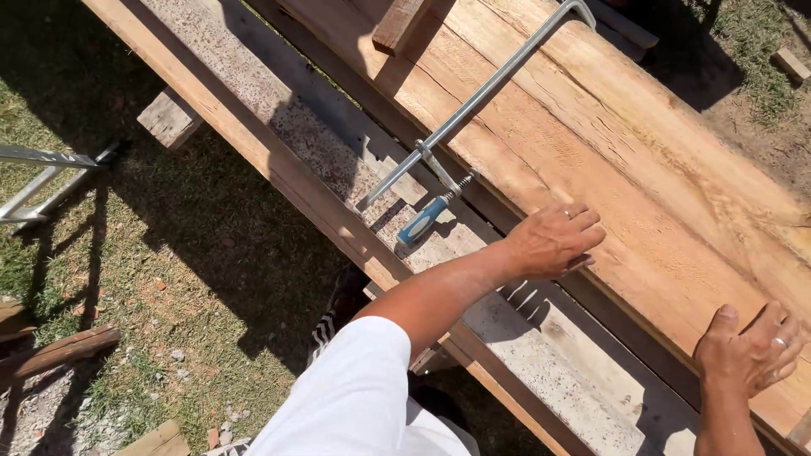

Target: The person aligns wooden planks on a workbench and secures them using a metal clamp. They adjust the clamp's position and tighten it to hold the planks together. The person also uses a hammer to drive nails into the wood to further secure the assembly.

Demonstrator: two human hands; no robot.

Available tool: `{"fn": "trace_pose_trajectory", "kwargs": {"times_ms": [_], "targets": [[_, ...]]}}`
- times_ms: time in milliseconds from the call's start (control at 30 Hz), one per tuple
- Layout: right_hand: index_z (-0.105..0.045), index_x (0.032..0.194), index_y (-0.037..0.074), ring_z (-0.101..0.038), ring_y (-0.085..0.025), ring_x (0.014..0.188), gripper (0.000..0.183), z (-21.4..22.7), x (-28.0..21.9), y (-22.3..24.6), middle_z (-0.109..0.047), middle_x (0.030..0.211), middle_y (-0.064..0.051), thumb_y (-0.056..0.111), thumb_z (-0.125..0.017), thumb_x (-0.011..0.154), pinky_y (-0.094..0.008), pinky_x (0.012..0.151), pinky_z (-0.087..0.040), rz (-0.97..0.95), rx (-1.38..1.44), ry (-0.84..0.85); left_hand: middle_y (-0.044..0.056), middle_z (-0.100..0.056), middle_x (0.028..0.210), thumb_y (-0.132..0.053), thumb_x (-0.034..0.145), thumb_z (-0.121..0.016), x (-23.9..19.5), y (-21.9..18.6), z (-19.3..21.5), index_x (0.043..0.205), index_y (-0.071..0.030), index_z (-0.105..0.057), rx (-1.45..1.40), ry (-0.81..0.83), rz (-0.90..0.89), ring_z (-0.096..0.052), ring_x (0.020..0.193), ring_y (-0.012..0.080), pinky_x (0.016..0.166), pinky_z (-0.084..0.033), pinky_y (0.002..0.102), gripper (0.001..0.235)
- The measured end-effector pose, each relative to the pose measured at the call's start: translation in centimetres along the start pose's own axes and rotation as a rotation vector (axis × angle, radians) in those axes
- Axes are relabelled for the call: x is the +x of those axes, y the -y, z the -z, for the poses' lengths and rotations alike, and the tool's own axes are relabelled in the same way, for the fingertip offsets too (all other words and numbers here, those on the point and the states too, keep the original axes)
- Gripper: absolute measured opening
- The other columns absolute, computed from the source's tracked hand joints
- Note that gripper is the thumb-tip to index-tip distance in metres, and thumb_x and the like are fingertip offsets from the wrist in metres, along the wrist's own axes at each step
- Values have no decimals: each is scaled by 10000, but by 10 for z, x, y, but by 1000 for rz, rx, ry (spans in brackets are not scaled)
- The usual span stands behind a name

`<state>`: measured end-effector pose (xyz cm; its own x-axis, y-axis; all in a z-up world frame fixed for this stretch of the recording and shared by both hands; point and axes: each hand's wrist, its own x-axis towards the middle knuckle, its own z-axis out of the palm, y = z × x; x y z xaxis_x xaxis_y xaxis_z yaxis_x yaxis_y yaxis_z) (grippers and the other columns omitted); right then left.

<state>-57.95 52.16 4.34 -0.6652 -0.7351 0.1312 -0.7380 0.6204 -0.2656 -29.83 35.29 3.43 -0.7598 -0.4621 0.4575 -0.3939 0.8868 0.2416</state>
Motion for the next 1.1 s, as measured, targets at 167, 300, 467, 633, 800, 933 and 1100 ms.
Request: {"fn": "trace_pose_trajectory", "kwargs": {"times_ms": [167, 300, 467, 633, 800, 933, 1100], "targets": [[-530, 1498, -49, -293, -532, 1382, 567, -13, 4, -17, -392, 1557, -349, 276, -578, 1036, -680, 1042, -198, 35, 19, -97, 127, -522, 1427, -533, 987, -431, 25, 23, -41, 1274, -179, -545, 97, -22, -8, -483, 1378, 367, 1104, -420, 517, 470], [-548, 1486, 18, -298, -460, 1438, 588, -18, 11, -25, -405, 1583, -284, 332, -577, 989, -629, 1110, -178, 3, 38, -102, 130, -344, 1627, -657, 1010, -336, 35, 46, -66, 1502, -234, -461, 185, 153, -18, -274, 1519, 364, 1227, -236, 533, 662], [-535, 1490, 46, -280, -451, 1455, 605, -20, 18, -31, -383, 1605, -249, 370, -571, 980, -641, 1107, -195, -28, 18, -76, 117, -402, 1595, -708, 967, -341, 38, 52, -77, 1501, -212, -432, 152, 172, -15, -356, 1470, 366, 1200, -259, 562, 735], [-571, 1470, -2, -340, -504, 1396, 565, -23, 15, -23, -451, 1558, -296, 304, -611, 997, -647, 1067, -226, 49, 13, -148, 111, -400, 1597, -724, 951, -316, 42, 54, -60, 1510, -217, -417, 165, 246, 39, -342, 1481, 359, 1205, -242, 550, 762], [-544, 1499, -43, -274, -493, 1425, 597, -19, 12, -26, -391, 1570, -351, 275, -604, 998, -681, 1055, -192, 7, 2, -83, 112, -399, 1594, -705, 941, -322, 39, 44, -56, 1485, -196, -427, 107, 258, 66, -338, 1489, 346, 1230, -210, 543, 752], [-534, 1505, -69, -257, -497, 1417, 586, -13, 10, -13, -369, 1576, -349, 241, -583, 1010, -698, 1043, -171, 38, 26, -73, 81, -276, 1658, -747, 950, -257, 40, 49, -62, 1569, -209, -335, 102, 358, 98, -253, 1532, 329, 1244, -163, 540, 825], [-551, 1473, -130, -254, -538, 1390, 566, -14, 6, -16, -392, 1553, -386, 201, -599, 1017, -732, 1002, -171, 107, 21, -105, 55, -320, 1639, -753, 954, -349, 35, 49, -77, 1531, -237, -407, 142, 263, 79, -296, 1529, 322, 1245, -196, 542, 776]]}}
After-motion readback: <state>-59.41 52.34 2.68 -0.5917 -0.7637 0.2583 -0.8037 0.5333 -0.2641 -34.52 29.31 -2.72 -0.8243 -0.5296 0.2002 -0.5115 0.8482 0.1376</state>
